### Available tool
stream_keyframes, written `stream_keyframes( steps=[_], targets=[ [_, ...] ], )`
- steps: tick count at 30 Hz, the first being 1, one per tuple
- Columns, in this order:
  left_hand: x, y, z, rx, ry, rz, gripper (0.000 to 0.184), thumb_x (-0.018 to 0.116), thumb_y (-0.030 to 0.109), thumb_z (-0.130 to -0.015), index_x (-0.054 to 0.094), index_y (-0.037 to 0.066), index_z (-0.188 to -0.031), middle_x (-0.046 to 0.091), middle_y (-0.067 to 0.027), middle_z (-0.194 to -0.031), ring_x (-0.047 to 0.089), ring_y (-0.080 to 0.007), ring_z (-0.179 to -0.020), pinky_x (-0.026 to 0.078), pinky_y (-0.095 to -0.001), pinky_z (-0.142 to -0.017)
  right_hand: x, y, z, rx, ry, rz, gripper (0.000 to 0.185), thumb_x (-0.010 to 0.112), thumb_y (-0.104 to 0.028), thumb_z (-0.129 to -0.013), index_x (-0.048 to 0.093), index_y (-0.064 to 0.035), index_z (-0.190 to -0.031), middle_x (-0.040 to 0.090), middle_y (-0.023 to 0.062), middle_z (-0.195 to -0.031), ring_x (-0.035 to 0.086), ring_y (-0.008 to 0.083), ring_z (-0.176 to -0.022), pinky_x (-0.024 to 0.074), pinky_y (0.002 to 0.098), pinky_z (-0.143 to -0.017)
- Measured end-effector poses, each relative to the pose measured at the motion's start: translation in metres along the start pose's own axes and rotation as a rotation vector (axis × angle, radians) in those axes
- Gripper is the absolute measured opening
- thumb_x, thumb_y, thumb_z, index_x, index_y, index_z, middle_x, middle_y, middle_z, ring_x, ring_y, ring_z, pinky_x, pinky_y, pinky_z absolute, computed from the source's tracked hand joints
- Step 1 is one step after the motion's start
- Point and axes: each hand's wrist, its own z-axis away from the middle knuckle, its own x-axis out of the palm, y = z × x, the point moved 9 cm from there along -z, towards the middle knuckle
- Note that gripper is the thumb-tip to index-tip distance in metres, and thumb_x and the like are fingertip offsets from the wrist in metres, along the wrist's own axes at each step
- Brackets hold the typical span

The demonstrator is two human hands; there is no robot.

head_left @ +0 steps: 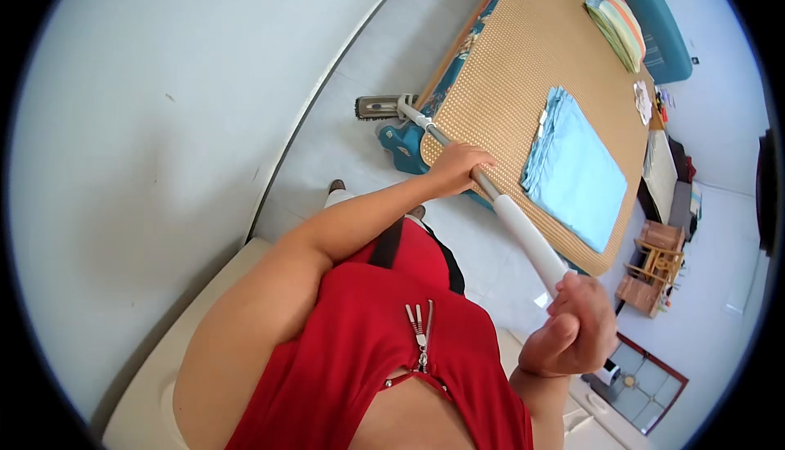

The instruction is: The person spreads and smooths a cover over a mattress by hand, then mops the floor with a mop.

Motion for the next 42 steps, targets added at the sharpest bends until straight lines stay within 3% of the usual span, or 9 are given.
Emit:
stream_keyframes(
  steps=[3,11,15,18,24,27,33,39,42],
  targets=[
    [-0.016,-0.005,0.001,-0.051,0.021,-0.083,0.025,0.077,0.012,-0.073,0.07,0.016,-0.097,0.07,0.0012,-0.098,0.063,-0.022,-0.1,0.038,-0.0447,-0.093,0.014,-0.013,-0.003,-0.001,-0.002,0.045,0.047,0.044,-0.042,-0.103,0.064,0.0006,-0.105,0.037,-0.0017,-0.051,0.038,0.0103,-0.048,0.0423,0.0284,-0.054],
    [-0.016,-0.018,-0.012,-0.003,-0.106,-0.128,0.02,0.074,0.018,-0.076,0.072,0.021,-0.096,0.07,0.0023,-0.098,0.061,-0.0202,-0.102,0.032,-0.0435,-0.101,0.019,-0.022,-0.006,-0.021,0.074,0.08,0.044,0.041,-0.038,-0.104,0.06,0.001,-0.106,0.037,-0.0003,-0.052,0.039,0.0139,-0.048,0.0439,0.0305,-0.055],
    [-0.029,-0.023,-0.029,0.017,-0.12,-0.099,0.011,0.063,0.017,-0.088,0.071,0.018,-0.095,0.067,0.0004,-0.093,0.06,-0.0217,-0.102,0.029,-0.051,-0.108,0.036,-0.017,-0.019,-0.135,-0.02,-0.003,0.024,0.053,-0.021,-0.097,0.059,0.0002,-0.107,0.05,0.0016,-0.061,0.052,0.0188,-0.053,0.0515,0.0344,-0.054],
    [-0.031,-0.056,-0.042,-0.015,-0.148,-0.127,0.009,0.064,0.017,-0.086,0.071,0.017,-0.092,0.067,0.0004,-0.095,0.06,-0.0215,-0.103,0.03,-0.0493,-0.107,0.06,-0.011,-0.027,-0.218,-0.065,-0.075,0.018,0.056,-0.01,-0.088,0.062,0.0012,-0.1,0.051,0.0005,-0.062,0.054,0.0179,-0.056,0.055,0.034,-0.06],
    [-0.031,-0.114,-0.09,0.026,-0.238,-0.203,0.017,0.07,0.011,-0.078,0.07,0.02,-0.092,0.067,0.0038,-0.099,0.06,-0.0197,-0.107,0.038,-0.0452,-0.097,0.101,0.022,-0.052,-0.321,-0.017,-0.154,0.016,0.059,-0.012,-0.086,0.067,-0.0017,-0.095,0.049,-0.0006,-0.06,0.054,0.0158,-0.056,0.0544,0.0315,-0.06],
    [-0.04,-0.137,-0.121,-0.006,-0.266,-0.168,0.008,0.066,0.02,-0.084,0.069,0.014,-0.088,0.067,0.0004,-0.096,0.06,-0.0192,-0.103,0.039,-0.0392,-0.093,0.12,0.04,-0.074,-0.385,-0.01,-0.199,0.017,0.062,-0.013,-0.084,0.069,-0.0018,-0.095,0.048,-0.0009,-0.061,0.054,0.0154,-0.056,0.0543,0.0306,-0.059],
    [-0.055,-0.224,-0.187,-0.073,-0.349,-0.257,0.012,0.067,0.025,-0.085,0.068,0.014,-0.089,0.066,0.0003,-0.1,0.057,-0.0227,-0.113,0.042,-0.0412,-0.092,0.188,0.085,-0.126,-0.573,0.05,-0.268,0.02,0.068,-0.017,-0.084,0.071,-0.0012,-0.095,0.046,-0.0015,-0.06,0.053,0.0157,-0.056,0.054,0.0289,-0.057],
    [-0.063,-0.277,-0.278,-0.162,-0.439,-0.25,0.015,0.071,0.02,-0.083,0.065,0.01,-0.093,0.064,-0.002,-0.105,0.05,-0.0297,-0.127,0.04,-0.0481,-0.097,0.221,0.159,-0.201,-0.442,0.115,-0.305,0.014,0.062,-0.012,-0.083,0.071,-0.0014,-0.087,0.046,0.001,-0.055,0.054,0.017,-0.053,0.0545,0.03,-0.057],
    [-0.054,-0.297,-0.306,-0.039,-0.332,-0.331,0.018,0.074,0.013,-0.078,0.064,0.009,-0.092,0.064,-0.0022,-0.102,0.054,-0.0297,-0.118,0.044,-0.0455,-0.092,0.234,0.192,-0.212,-0.411,0.127,-0.303,0.017,0.067,-0.011,-0.078,0.071,-0.0014,-0.09,0.046,0.0011,-0.057,0.054,0.018,-0.055,0.0535,0.03,-0.057]
  ],
)
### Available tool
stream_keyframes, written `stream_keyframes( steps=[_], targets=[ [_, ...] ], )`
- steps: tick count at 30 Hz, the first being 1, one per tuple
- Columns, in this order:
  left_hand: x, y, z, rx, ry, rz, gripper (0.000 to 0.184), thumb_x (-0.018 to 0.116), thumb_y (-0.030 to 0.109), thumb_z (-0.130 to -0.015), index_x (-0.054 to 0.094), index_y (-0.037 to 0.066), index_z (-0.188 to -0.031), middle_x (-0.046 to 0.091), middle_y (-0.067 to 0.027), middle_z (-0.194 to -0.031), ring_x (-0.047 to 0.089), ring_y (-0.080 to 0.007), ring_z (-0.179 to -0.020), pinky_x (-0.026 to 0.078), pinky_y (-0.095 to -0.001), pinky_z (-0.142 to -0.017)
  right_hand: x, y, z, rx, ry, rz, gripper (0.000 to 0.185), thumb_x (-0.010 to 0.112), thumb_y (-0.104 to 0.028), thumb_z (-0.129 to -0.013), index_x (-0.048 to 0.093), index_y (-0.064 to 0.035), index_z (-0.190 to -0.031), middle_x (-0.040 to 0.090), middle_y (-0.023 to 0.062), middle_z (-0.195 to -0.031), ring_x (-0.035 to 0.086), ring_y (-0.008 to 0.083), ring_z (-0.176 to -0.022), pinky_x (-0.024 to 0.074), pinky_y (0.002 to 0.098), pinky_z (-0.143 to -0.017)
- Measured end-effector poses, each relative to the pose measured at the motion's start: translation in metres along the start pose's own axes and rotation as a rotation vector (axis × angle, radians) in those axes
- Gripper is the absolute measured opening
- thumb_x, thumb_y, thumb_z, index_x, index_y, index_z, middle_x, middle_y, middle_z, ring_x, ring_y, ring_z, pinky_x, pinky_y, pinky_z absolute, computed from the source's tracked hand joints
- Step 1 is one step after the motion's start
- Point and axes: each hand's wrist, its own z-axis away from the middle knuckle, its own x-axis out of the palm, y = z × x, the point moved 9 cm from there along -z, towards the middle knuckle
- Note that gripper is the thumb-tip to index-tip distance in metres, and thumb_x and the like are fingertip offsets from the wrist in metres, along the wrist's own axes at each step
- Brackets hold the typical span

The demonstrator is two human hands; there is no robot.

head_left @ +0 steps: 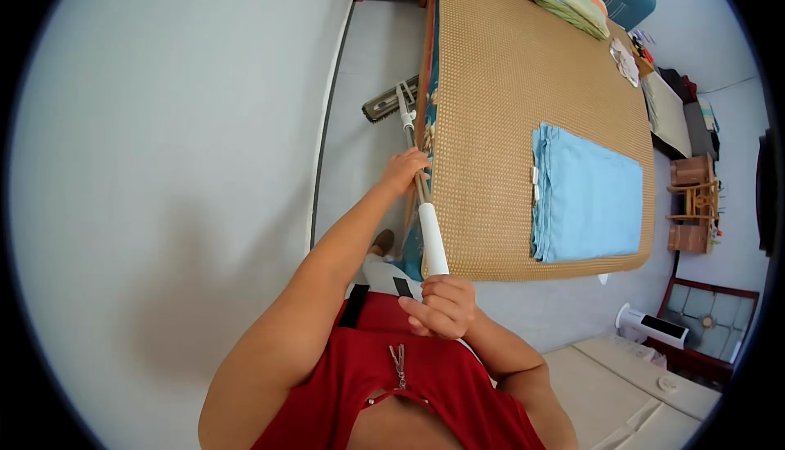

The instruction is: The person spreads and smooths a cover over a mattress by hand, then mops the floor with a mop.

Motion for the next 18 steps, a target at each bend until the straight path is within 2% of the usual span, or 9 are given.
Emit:
stream_keyframes(
  steps=[3,6,11,18],
  targets=[
    [0.009,-0.016,-0.031,0.012,-0.08,0.119,0.02,0.075,0.01,-0.075,0.064,0.008,-0.092,0.065,-0.0021,-0.099,0.057,-0.0294,-0.106,0.047,-0.0415,-0.084,0.002,0.03,0.0,0.061,-0.008,-0.012,0.019,0.069,-0.01,-0.075,0.07,-0.0012,-0.091,0.046,0.002,-0.059,0.054,0.0192,-0.056,0.0532,0.0306,-0.057],
    [0.014,-0.018,-0.047,0.163,-0.088,0.078,0.02,0.074,0.009,-0.073,0.064,0.008,-0.091,0.064,-0.0025,-0.094,0.057,-0.0284,-0.097,0.049,-0.0398,-0.078,0.005,0.049,-0.006,0.094,0.011,0.001,0.018,0.068,-0.009,-0.075,0.07,-0.0007,-0.09,0.046,0.0032,-0.059,0.055,0.0204,-0.056,0.0529,0.0315,-0.057],
    [0.026,-0.043,-0.074,0.126,-0.074,-0.014,0.019,0.073,0.01,-0.075,0.064,0.011,-0.092,0.062,0.0005,-0.099,0.055,-0.0257,-0.104,0.048,-0.0403,-0.081,0.005,0.086,-0.007,0.185,0.127,0.03,0.015,0.067,-0.008,-0.075,0.069,0.0014,-0.087,0.048,0.0042,-0.06,0.055,0.0211,-0.057,0.053,0.0318,-0.056],
    [0.035,-0.086,-0.146,0.032,-0.195,-0.054,0.015,0.07,0.013,-0.08,0.062,0.014,-0.093,0.06,0.0026,-0.104,0.053,-0.0258,-0.11,0.046,-0.043,-0.086,0.017,0.161,-0.018,0.25,0.064,0.12,0.018,0.068,-0.012,-0.075,0.068,-0.0002,-0.089,0.052,0.0071,-0.064,0.058,0.0236,-0.061,0.0534,0.0339,-0.059]
  ],
)
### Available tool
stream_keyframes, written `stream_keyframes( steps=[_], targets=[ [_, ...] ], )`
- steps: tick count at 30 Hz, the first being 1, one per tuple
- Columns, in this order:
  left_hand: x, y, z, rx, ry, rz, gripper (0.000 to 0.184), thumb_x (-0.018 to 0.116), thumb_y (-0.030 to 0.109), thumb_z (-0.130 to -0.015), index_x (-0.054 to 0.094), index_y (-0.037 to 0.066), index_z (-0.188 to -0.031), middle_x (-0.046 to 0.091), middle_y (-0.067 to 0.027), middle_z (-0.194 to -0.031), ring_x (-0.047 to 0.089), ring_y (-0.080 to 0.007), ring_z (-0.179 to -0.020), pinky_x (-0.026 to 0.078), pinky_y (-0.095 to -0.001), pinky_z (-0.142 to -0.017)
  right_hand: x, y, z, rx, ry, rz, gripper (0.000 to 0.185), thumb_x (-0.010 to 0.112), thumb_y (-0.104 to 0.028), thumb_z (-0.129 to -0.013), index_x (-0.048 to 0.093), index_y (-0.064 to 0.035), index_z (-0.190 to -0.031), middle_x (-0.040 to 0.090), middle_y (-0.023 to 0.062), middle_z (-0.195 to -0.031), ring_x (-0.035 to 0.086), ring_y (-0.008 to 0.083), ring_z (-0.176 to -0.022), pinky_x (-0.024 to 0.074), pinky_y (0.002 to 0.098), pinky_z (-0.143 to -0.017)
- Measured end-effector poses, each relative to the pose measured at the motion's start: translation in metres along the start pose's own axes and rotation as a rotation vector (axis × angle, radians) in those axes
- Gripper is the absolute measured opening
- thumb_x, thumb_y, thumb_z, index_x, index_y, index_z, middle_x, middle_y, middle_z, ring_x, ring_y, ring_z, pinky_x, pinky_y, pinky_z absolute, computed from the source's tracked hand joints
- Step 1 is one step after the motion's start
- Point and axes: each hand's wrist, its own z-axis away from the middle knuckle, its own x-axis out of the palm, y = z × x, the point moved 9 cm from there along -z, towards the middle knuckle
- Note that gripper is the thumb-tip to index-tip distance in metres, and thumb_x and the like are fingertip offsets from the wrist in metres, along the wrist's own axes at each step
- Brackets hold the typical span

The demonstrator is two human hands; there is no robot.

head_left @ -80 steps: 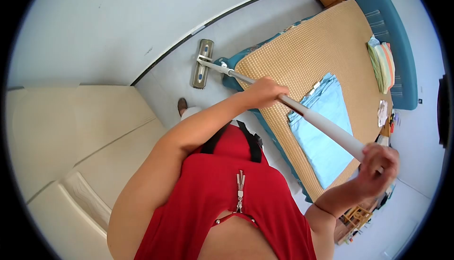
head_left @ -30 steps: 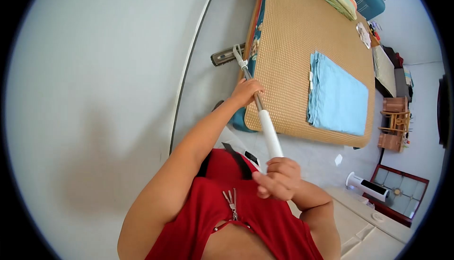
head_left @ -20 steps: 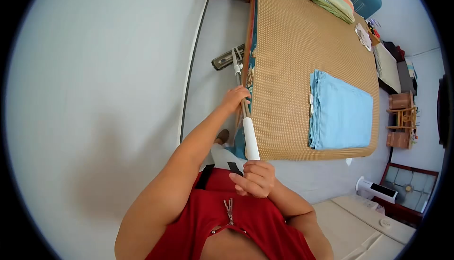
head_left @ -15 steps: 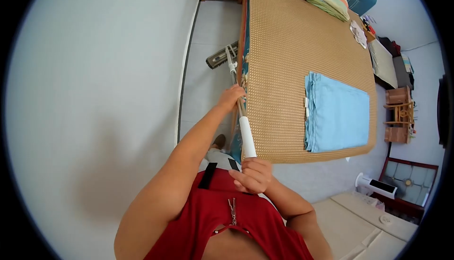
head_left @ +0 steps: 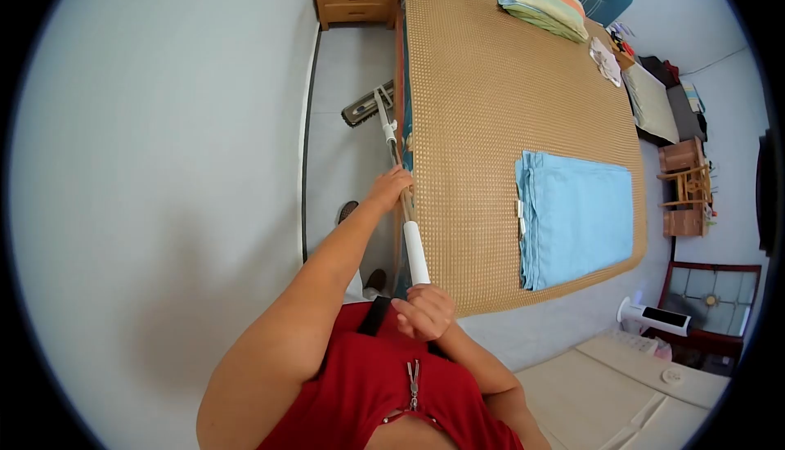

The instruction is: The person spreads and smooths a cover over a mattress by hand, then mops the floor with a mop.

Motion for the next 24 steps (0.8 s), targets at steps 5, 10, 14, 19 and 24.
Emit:
stream_keyframes(
  steps=[5,10,14,19,24],
  targets=[
    [-0.007,-0.055,-0.081,0.007,-0.072,0.152,0.035,0.066,-0.002,-0.076,0.063,0.017,-0.106,0.059,0.0027,-0.124,0.041,-0.0284,-0.136,0.042,-0.0482,-0.099,0.01,0.078,-0.044,0.255,-0.054,0.042,0.021,0.067,-0.01,-0.077,0.065,-0.0033,-0.097,0.058,0.0109,-0.076,0.061,0.0296,-0.073,0.0531,0.041,-0.071],
    [-0.044,-0.083,-0.151,0.014,0.005,0.029,0.033,0.074,-0.001,-0.071,0.064,0.013,-0.098,0.06,0.0015,-0.112,0.052,-0.0259,-0.116,0.046,-0.0396,-0.092,0.017,0.152,-0.108,0.549,0.065,0.035,0.013,0.055,-0.003,-0.089,0.065,0.0001,-0.097,0.062,0.0143,-0.088,0.063,0.0313,-0.087,0.0518,0.0433,-0.083],
    [-0.074,-0.084,-0.203,-0.008,-0.099,0.014,0.036,0.073,0.0,-0.072,0.064,0.014,-0.105,0.059,0.0006,-0.115,0.049,-0.0257,-0.123,0.044,-0.0437,-0.095,0.017,0.214,-0.105,1.072,0.23,-0.019,0.03,0.055,-0.003,-0.093,0.058,0.0016,-0.122,0.06,0.0151,-0.115,0.06,0.0282,-0.105,0.0503,0.042,-0.091],
    [-0.052,-0.091,-0.231,-0.024,-0.164,-0.111,0.037,0.071,0.0,-0.075,0.065,0.016,-0.108,0.058,-0.0003,-0.118,0.047,-0.0283,-0.125,0.042,-0.0499,-0.097,0.03,0.239,-0.068,1.81,0.504,-0.875,0.064,0.056,-0.005,-0.092,0.026,-0.0036,-0.15,0.056,0.015,-0.129,0.063,0.0167,-0.082,0.0517,0.0259,-0.064],
    [-0.008,-0.113,-0.198,0.039,-0.215,-0.161,0.039,0.07,0.001,-0.075,0.066,0.016,-0.111,0.059,-0.0037,-0.118,0.048,-0.0328,-0.123,0.043,-0.0532,-0.096,0.067,0.241,0.027,1.945,0.064,-1.15,0.056,0.062,-0.008,-0.088,0.038,-0.0073,-0.139,0.055,0.0031,-0.082,0.042,0.0072,-0.052,0.0325,0.0192,-0.04]
  ],
)
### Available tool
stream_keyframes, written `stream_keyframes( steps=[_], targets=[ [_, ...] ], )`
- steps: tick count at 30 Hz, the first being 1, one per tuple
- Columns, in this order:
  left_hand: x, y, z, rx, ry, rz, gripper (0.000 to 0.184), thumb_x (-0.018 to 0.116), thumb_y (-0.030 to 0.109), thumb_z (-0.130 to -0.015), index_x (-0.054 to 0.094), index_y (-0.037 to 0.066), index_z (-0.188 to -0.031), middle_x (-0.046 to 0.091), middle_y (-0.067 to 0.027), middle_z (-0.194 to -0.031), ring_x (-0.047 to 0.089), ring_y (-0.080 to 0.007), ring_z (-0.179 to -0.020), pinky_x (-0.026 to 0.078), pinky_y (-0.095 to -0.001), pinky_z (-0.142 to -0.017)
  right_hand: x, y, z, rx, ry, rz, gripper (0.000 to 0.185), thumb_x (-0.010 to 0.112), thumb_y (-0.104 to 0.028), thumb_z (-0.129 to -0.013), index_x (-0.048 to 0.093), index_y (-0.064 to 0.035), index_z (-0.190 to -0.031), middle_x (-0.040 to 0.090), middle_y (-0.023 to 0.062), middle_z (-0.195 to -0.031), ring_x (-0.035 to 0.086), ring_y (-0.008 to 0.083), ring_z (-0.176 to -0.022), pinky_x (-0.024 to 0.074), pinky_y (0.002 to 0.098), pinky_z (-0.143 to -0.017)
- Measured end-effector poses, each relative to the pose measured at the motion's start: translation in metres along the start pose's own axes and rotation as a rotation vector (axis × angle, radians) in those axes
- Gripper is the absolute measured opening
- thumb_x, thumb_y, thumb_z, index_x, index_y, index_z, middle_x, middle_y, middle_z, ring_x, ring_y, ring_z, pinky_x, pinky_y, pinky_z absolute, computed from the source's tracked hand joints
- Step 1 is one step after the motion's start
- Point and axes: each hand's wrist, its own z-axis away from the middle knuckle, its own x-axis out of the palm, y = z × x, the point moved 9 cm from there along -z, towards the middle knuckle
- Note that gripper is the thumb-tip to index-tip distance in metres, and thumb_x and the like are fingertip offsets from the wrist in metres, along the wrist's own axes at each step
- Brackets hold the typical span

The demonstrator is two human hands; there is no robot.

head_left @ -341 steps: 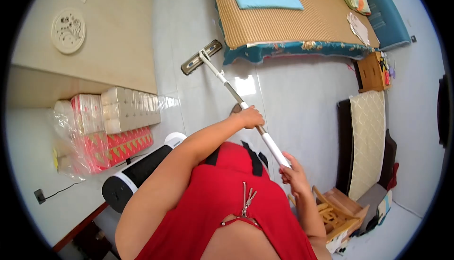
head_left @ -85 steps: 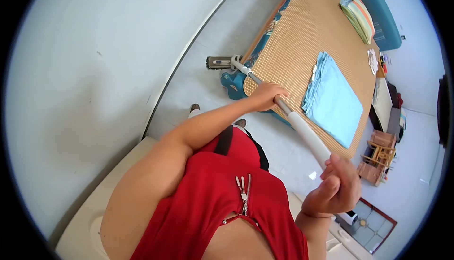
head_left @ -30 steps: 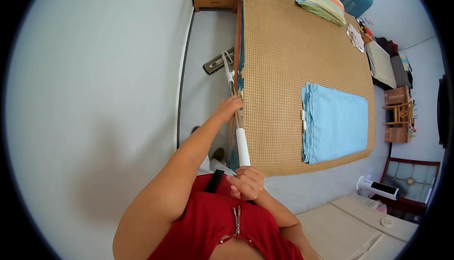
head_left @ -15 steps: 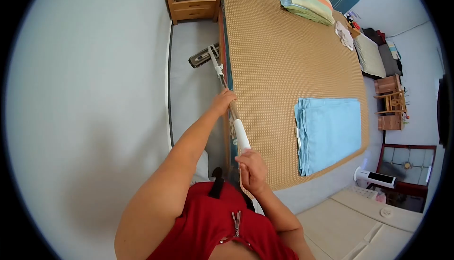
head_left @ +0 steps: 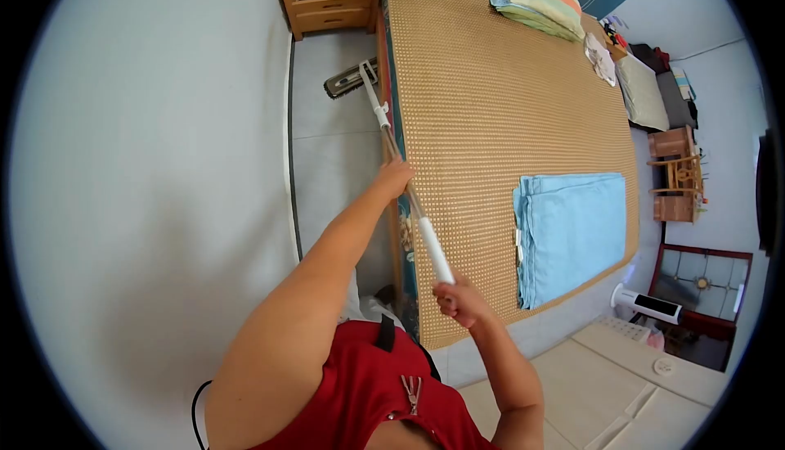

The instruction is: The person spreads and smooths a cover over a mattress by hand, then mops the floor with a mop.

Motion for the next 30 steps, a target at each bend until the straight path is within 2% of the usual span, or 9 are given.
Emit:
stream_keyframes(
  steps=[3,6,9,12,15,22,25,28,30],
  targets=[
    [0.02,0.001,0.026,-0.092,-0.198,0.046,0.041,0.068,0.003,-0.076,0.065,0.017,-0.115,0.059,-0.007,-0.121,0.045,-0.0354,-0.126,0.04,-0.0549,-0.101,0.002,0.021,-0.003,-0.056,0.077,0.274,0.051,0.065,-0.007,-0.086,0.046,-0.0063,-0.133,0.049,-0.001,-0.071,0.04,0.0068,-0.049,0.0305,0.021,-0.037],
    [-0.002,0.02,0.046,-0.112,-0.095,0.011,0.039,0.062,-0.002,-0.081,0.062,0.015,-0.116,0.053,-0.0063,-0.134,0.044,-0.0336,-0.126,0.033,-0.0521,-0.108,0.009,0.022,0.009,-0.091,0.09,0.278,0.059,0.065,-0.007,-0.086,0.042,-0.0062,-0.139,0.049,-0.0005,-0.069,0.039,0.007,-0.047,0.0306,0.0219,-0.037],
    [-0.015,0.047,0.057,0.012,0.059,-0.076,0.039,0.062,-0.003,-0.08,0.062,0.014,-0.115,0.055,-0.0073,-0.132,0.045,-0.0324,-0.126,0.031,-0.049,-0.11,0.011,0.02,0.037,-0.12,0.133,0.266,0.063,0.065,-0.006,-0.085,0.039,-0.0061,-0.142,0.049,-0.0002,-0.068,0.039,0.0072,-0.046,0.0309,0.0226,-0.037],
    [0.0,0.08,0.074,0.155,0.012,-0.001,0.034,0.061,-0.004,-0.08,0.064,0.013,-0.109,0.059,-0.0068,-0.125,0.046,-0.0288,-0.125,0.032,-0.0475,-0.108,0.009,0.036,0.071,-0.132,0.166,0.162,0.066,0.064,-0.004,-0.084,0.038,-0.0063,-0.144,0.049,0.0008,-0.068,0.042,0.0079,-0.046,0.0324,0.0241,-0.037],
    [-0.013,0.095,0.078,0.254,0.1,0.097,0.017,0.064,0.002,-0.077,0.063,0.011,-0.091,0.059,-0.004,-0.102,0.05,-0.0246,-0.114,0.036,-0.0478,-0.102,0.004,0.034,0.084,-0.181,0.223,0.148,0.066,0.064,-0.005,-0.084,0.037,-0.0064,-0.145,0.05,0.0014,-0.068,0.042,0.0082,-0.046,0.0329,0.0241,-0.039],
    [-0.012,0.022,-0.001,-0.044,0.049,0.079,0.021,0.066,0.001,-0.077,0.063,0.015,-0.093,0.059,-0.0017,-0.106,0.049,-0.0244,-0.119,0.041,-0.0508,-0.094,-0.002,-0.059,0.024,-0.179,0.32,0.581,0.065,0.065,-0.004,-0.085,0.042,-0.0065,-0.146,0.052,0.0014,-0.073,0.04,0.0068,-0.049,0.0297,0.0235,-0.039],
    [-0.032,-0.019,-0.034,-0.121,0.07,0.032,0.025,0.066,0.001,-0.077,0.059,0.017,-0.095,0.057,0.0001,-0.109,0.045,-0.0262,-0.123,0.042,-0.0556,-0.09,0.023,-0.104,-0.016,-0.521,0.226,0.872,0.071,0.07,-0.012,-0.081,0.041,-0.0009,-0.144,0.062,0.0091,-0.082,0.056,0.0183,-0.062,0.0484,0.0326,-0.059],
    [-0.063,-0.03,-0.027,-0.129,0.043,0.004,0.027,0.067,0.004,-0.078,0.057,0.019,-0.097,0.055,0.0006,-0.114,0.044,-0.0292,-0.125,0.041,-0.06,-0.09,0.054,-0.133,-0.012,-0.547,0.273,1.148,0.074,0.072,-0.019,-0.079,0.041,-0.0014,-0.143,0.067,0.0271,-0.096,0.067,0.0394,-0.084,0.0512,0.0443,-0.08],
    [-0.071,-0.031,-0.02,-0.101,0.019,0.046,0.026,0.067,0.006,-0.078,0.055,0.019,-0.098,0.054,0.0002,-0.117,0.043,-0.0316,-0.126,0.039,-0.0621,-0.092,0.061,-0.13,-0.009,-0.506,0.289,1.29,0.076,0.072,-0.021,-0.078,0.039,-0.0022,-0.144,0.065,0.0311,-0.1,0.066,0.0419,-0.087,0.0514,0.0448,-0.081]
  ],
)
